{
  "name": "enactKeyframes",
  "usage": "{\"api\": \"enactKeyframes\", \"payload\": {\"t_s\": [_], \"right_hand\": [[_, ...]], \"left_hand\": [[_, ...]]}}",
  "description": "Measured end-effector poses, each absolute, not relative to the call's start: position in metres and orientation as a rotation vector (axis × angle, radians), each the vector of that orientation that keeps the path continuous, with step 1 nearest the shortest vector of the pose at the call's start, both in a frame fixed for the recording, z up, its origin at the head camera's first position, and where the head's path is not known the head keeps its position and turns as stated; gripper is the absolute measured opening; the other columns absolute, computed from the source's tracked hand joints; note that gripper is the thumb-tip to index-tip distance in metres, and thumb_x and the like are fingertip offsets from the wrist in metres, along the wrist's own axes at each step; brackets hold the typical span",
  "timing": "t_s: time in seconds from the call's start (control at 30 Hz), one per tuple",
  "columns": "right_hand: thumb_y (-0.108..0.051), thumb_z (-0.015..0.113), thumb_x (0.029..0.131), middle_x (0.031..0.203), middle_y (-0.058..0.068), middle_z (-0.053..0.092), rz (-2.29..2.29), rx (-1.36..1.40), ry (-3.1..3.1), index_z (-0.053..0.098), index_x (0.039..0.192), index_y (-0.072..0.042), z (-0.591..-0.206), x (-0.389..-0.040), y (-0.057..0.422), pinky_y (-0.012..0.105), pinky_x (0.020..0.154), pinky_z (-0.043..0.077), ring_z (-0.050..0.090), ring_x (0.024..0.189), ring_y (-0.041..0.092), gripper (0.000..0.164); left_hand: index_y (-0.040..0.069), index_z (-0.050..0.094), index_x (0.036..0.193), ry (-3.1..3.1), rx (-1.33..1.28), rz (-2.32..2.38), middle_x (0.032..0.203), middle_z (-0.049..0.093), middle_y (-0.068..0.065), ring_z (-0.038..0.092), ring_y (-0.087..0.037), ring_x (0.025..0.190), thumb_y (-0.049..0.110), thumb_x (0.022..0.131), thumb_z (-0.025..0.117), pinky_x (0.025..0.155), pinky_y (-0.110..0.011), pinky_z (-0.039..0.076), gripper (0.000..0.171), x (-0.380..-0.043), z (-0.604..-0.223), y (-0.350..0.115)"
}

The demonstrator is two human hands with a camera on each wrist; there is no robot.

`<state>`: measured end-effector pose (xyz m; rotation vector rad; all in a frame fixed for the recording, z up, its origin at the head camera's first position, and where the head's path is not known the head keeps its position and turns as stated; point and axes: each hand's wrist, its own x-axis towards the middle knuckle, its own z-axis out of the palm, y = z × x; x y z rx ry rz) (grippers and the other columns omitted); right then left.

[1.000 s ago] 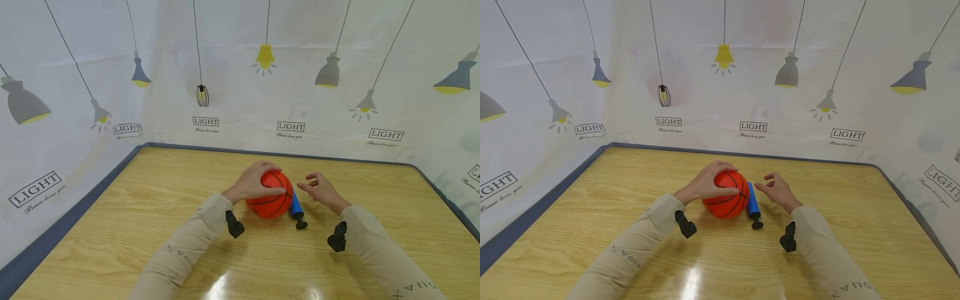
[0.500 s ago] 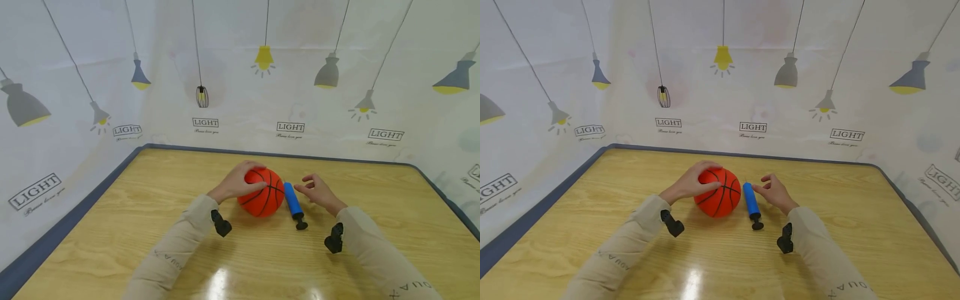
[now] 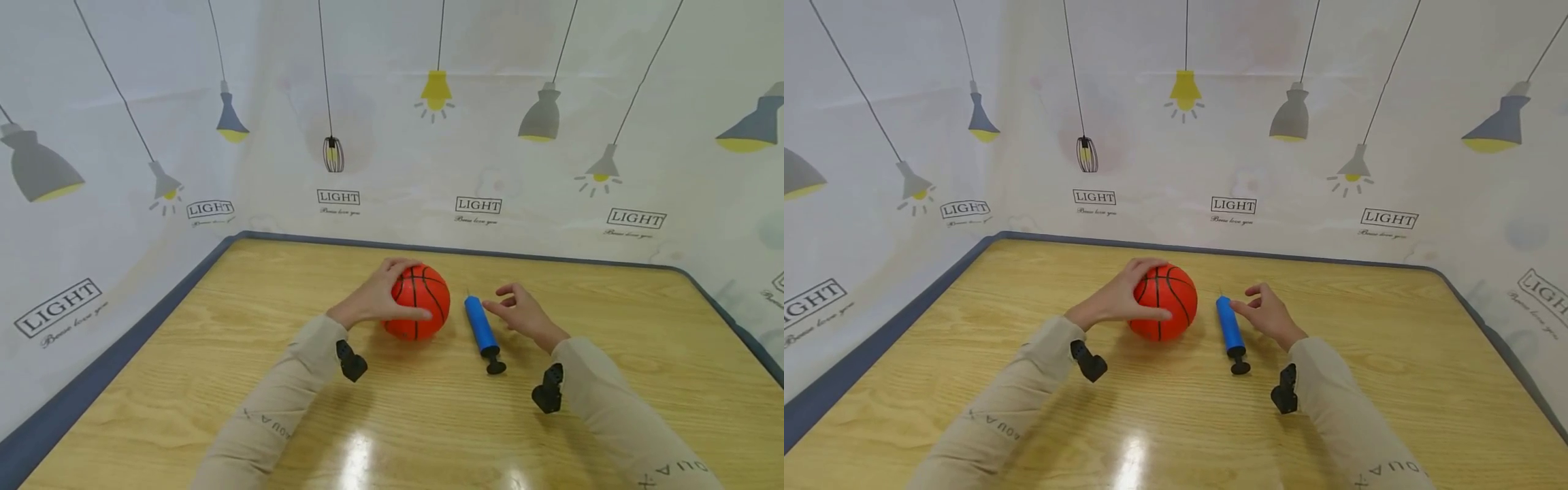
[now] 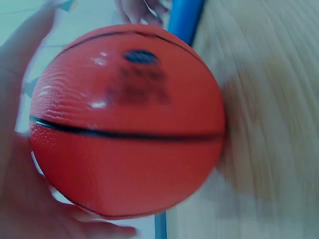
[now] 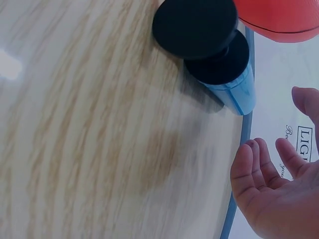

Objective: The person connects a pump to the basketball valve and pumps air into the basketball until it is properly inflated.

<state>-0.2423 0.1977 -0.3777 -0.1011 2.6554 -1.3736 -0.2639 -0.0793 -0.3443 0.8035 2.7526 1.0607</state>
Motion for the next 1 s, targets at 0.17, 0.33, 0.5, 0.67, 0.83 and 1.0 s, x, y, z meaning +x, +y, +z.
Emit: {"api": "enactKeyframes", "payload": {"t_s": [0.17,0.33,0.5,0.67,0.83,1.0], "right_hand": [[-0.038,0.053,0.086,0.113,0.024,0.044,-1.362,-0.093,2.668,0.031,0.125,0.004,-0.378,-0.244,0.198,0.037,0.074,0.047,0.05,0.093,0.032,0.062],[-0.038,0.052,0.087,0.113,0.024,0.043,-1.362,-0.083,2.655,0.03,0.125,0.004,-0.379,-0.245,0.197,0.036,0.075,0.047,0.05,0.093,0.032,0.061],[-0.039,0.052,0.086,0.113,0.024,0.043,-1.375,-0.082,2.642,0.03,0.126,0.004,-0.379,-0.245,0.196,0.037,0.076,0.047,0.05,0.093,0.032,0.063],[-0.038,0.053,0.086,0.114,0.023,0.043,-1.389,-0.063,2.634,0.03,0.126,0.003,-0.379,-0.245,0.195,0.038,0.076,0.047,0.05,0.094,0.033,0.062],[-0.039,0.053,0.086,0.115,0.023,0.042,-1.393,-0.074,2.619,0.03,0.126,0.003,-0.378,-0.245,0.192,0.037,0.075,0.047,0.049,0.095,0.033,0.062],[-0.037,0.052,0.087,0.114,0.024,0.042,-1.392,-0.094,2.629,0.03,0.126,0.003,-0.377,-0.244,0.193,0.038,0.075,0.047,0.05,0.095,0.033,0.061]], "left_hand": [[0.027,0.023,0.138,2.76,0.611,1.127,0.13,0.029,-0.011,0.045,-0.029,0.108,0.044,0.059,0.077,0.079,-0.04,0.046,0.097,-0.273,-0.352,-0.091],[0.021,0.028,0.136,2.626,0.444,1.492,0.127,0.037,-0.01,0.044,-0.028,0.109,0.035,0.064,0.076,0.081,-0.042,0.045,0.087,-0.28,-0.361,-0.103],[0.024,0.032,0.133,2.447,0.279,1.708,0.129,0.037,-0.008,0.044,-0.028,0.11,0.032,0.068,0.074,0.081,-0.041,0.045,0.077,-0.281,-0.365,-0.103],[0.024,0.038,0.129,2.426,0.294,1.712,0.129,0.035,-0.011,0.045,-0.031,0.109,0.036,0.071,0.071,0.078,-0.04,0.047,0.068,-0.28,-0.363,-0.094],[0.023,0.03,0.137,2.599,0.574,1.619,0.139,0.02,-0.01,0.03,-0.033,0.121,0.023,0.08,0.056,0.09,-0.051,0.035,0.062,-0.277,-0.363,-0.096],[0.024,0.035,0.133,2.817,0.955,1.335,0.144,0.012,-0.009,0.019,-0.034,0.126,0.023,0.078,0.055,0.088,-0.053,0.036,0.059,-0.273,-0.363,-0.1]]}}
